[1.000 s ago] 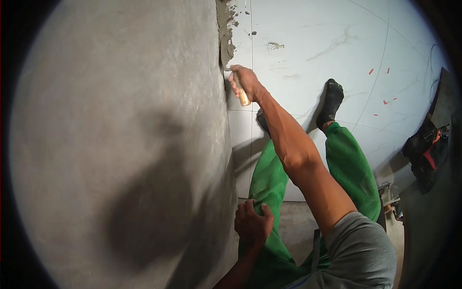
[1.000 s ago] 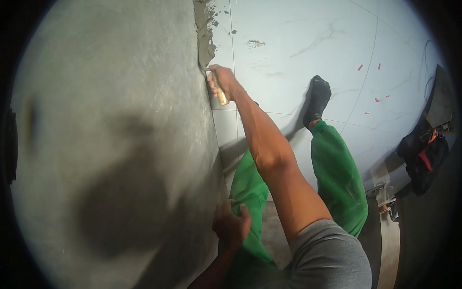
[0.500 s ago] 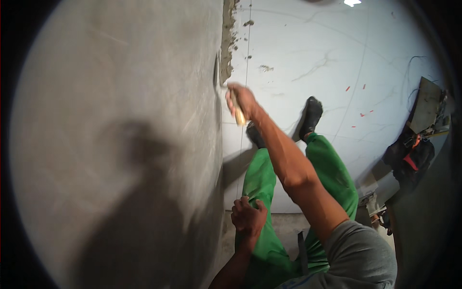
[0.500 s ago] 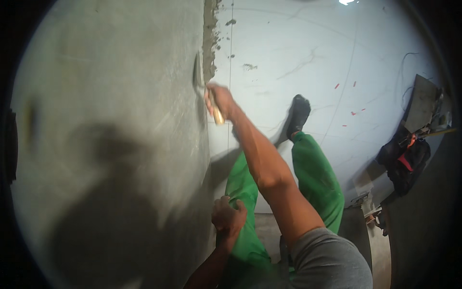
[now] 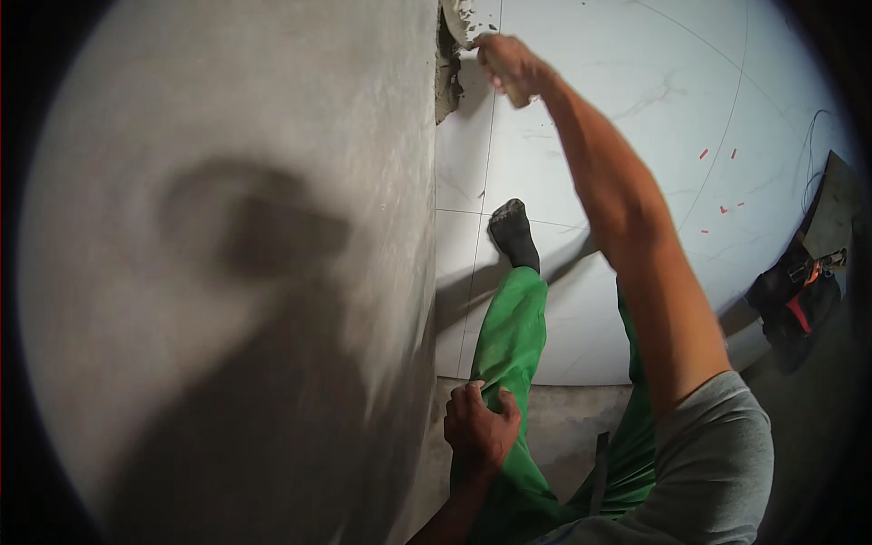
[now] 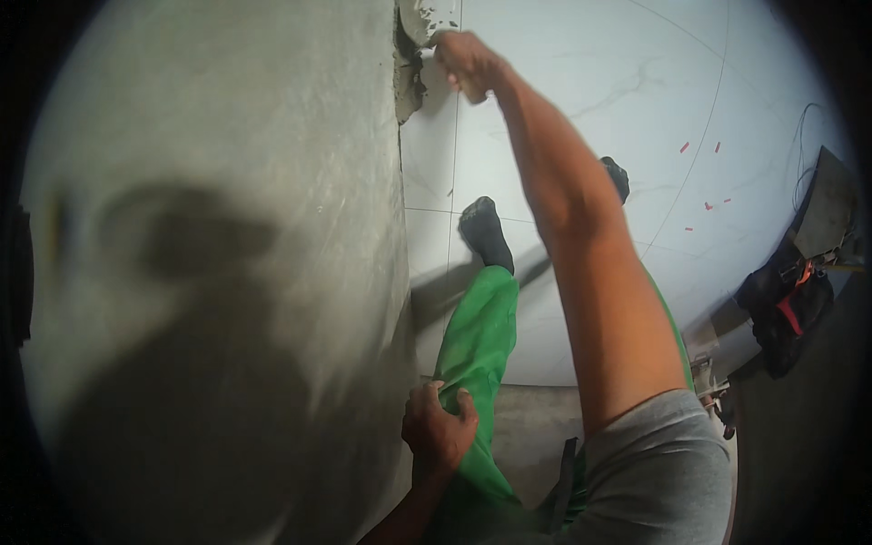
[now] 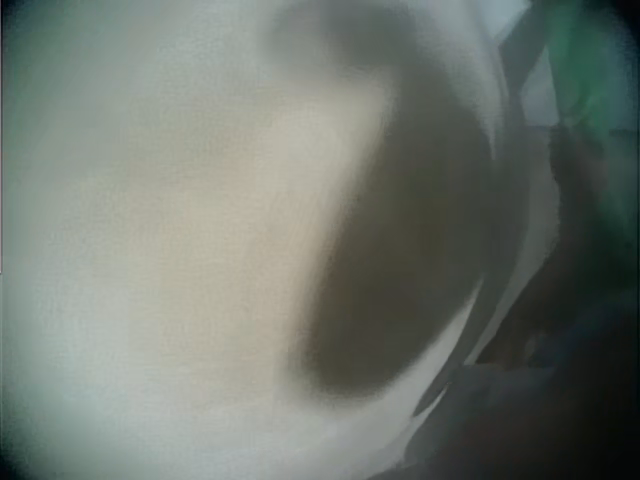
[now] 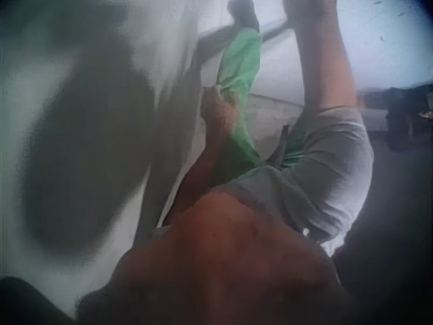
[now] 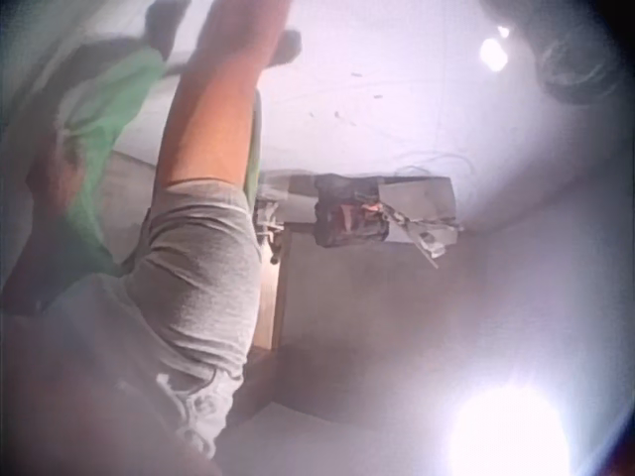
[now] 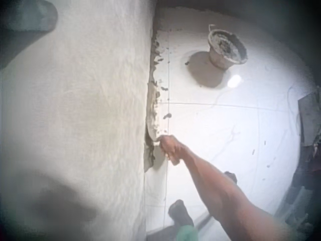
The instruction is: The person applies concrete from a small bucket onto a wall using a trowel, spreading the material along the corner and edge of the wall while crouched.
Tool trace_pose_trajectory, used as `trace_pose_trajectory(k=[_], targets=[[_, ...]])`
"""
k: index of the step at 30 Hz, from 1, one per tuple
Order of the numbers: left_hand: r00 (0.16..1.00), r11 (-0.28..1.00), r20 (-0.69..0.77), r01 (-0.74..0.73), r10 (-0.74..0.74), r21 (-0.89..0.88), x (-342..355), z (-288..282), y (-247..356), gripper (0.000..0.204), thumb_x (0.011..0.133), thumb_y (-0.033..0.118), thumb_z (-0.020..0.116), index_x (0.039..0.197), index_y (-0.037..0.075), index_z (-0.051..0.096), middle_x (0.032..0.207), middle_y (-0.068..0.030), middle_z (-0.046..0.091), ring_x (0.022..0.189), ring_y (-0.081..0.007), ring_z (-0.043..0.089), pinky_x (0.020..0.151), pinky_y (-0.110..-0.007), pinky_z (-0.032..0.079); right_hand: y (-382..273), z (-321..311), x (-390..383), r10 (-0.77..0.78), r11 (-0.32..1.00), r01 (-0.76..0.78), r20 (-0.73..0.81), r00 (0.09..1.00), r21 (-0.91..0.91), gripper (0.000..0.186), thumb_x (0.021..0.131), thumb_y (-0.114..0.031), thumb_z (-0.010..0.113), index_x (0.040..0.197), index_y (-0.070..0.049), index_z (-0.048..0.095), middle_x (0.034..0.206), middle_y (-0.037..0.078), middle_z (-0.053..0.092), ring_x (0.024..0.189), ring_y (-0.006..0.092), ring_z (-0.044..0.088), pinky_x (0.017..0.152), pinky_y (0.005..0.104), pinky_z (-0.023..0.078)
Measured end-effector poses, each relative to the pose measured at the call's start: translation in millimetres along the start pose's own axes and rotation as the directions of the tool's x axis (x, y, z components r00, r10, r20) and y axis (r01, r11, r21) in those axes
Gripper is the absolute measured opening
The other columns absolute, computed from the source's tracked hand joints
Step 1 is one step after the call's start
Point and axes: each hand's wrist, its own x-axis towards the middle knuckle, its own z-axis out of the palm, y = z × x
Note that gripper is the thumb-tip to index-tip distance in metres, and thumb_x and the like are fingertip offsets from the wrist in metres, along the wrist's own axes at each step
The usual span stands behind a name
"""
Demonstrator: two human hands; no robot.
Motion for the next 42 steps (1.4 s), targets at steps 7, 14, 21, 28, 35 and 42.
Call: trace_pose_trajectory(k=[7, 14, 21, 28, 35, 42], targets=[[0.999, 0.998, 0.049, -0.026, 0.024, 0.053, 3.2, -0.6, 3.1, 0.039, 0.087, 0.034, 0.074, 0.112, 0.005, 0.070, 0.111, -0.0148, 0.070, 0.100, -0.0374, 0.072, 0.086, -0.051, 0.059, 121.7, 74.1, -52.9, 0.162, 0.946, -0.178, 0.081, 0.983, 0.271, 0.041, 0.108, -0.038, 0.050, 0.086, -0.005, 0.057, 0.061, 0.007, 0.054, 0.042, 0.0177, 0.050, 0.037, 0.0362, 0.047], [0.999, 0.998, 0.047, 0.014, -0.017, 0.056, 5.6, -0.1, 5.8, 0.039, 0.087, 0.035, 0.074, 0.112, 0.006, 0.071, 0.112, -0.0136, 0.070, 0.104, -0.0359, 0.071, 0.088, -0.051, 0.059, 153.7, 121.2, -108.9, 0.220, 0.748, -0.329, 0.253, 0.942, 0.577, 0.040, 0.108, -0.038, 0.053, 0.087, -0.005, 0.058, 0.059, 0.007, 0.055, 0.040, 0.0193, 0.049, 0.037, 0.0377, 0.048], [0.997, 0.998, 0.069, 0.038, -0.042, 0.049, 6.8, -3.9, 9.8, 0.039, 0.088, 0.036, 0.074, 0.112, 0.006, 0.071, 0.114, -0.0134, 0.070, 0.105, -0.0352, 0.072, 0.090, -0.051, 0.059, 159.0, 48.3, -89.0, 0.202, 0.908, -0.195, 0.023, 0.979, 0.371, 0.044, 0.104, -0.039, 0.058, 0.080, -0.002, 0.060, 0.057, 0.007, 0.053, 0.041, 0.0186, 0.050, 0.039, 0.0386, 0.046], [1.000, 0.999, 0.010, 0.019, -0.019, 0.025, 6.5, 3.1, 10.2, 0.036, 0.086, 0.036, 0.077, 0.109, 0.008, 0.072, 0.106, -0.0141, 0.072, 0.100, -0.0374, 0.072, 0.087, -0.050, 0.058, 186.1, 113.2, -89.7, 0.223, 0.850, -0.247, 0.107, 0.969, 0.466, 0.043, 0.105, -0.036, 0.056, 0.080, -0.001, 0.060, 0.058, 0.007, 0.052, 0.043, 0.0184, 0.048, 0.039, 0.0379, 0.043], [0.999, 0.999, 0.008, 0.037, -0.038, 0.039, 0.0, 1.4, 2.9, 0.035, 0.086, 0.035, 0.076, 0.108, 0.008, 0.072, 0.107, -0.0155, 0.072, 0.100, -0.0380, 0.072, 0.087, -0.051, 0.058, 169.8, 121.1, -112.1, 0.066, 0.718, -0.146, 0.142, 0.988, 0.681, 0.038, 0.108, -0.036, 0.052, 0.085, -0.007, 0.058, 0.059, 0.009, 0.055, 0.039, 0.0201, 0.050, 0.036, 0.0362, 0.048], [0.999, 0.998, 0.023, 0.044, -0.045, 0.053, 3.4, -0.1, 3.2, 0.037, 0.087, 0.036, 0.075, 0.109, 0.007, 0.072, 0.108, -0.0148, 0.071, 0.102, -0.0375, 0.072, 0.087, -0.051, 0.059, 108.7, 113.7, -80.3, 0.143, 0.726, -0.273, 0.250, 0.958, 0.631, 0.044, 0.109, -0.042, 0.048, 0.081, -0.010, 0.056, 0.058, 0.006, 0.054, 0.041, 0.0191, 0.047, 0.040, 0.0366, 0.048]])
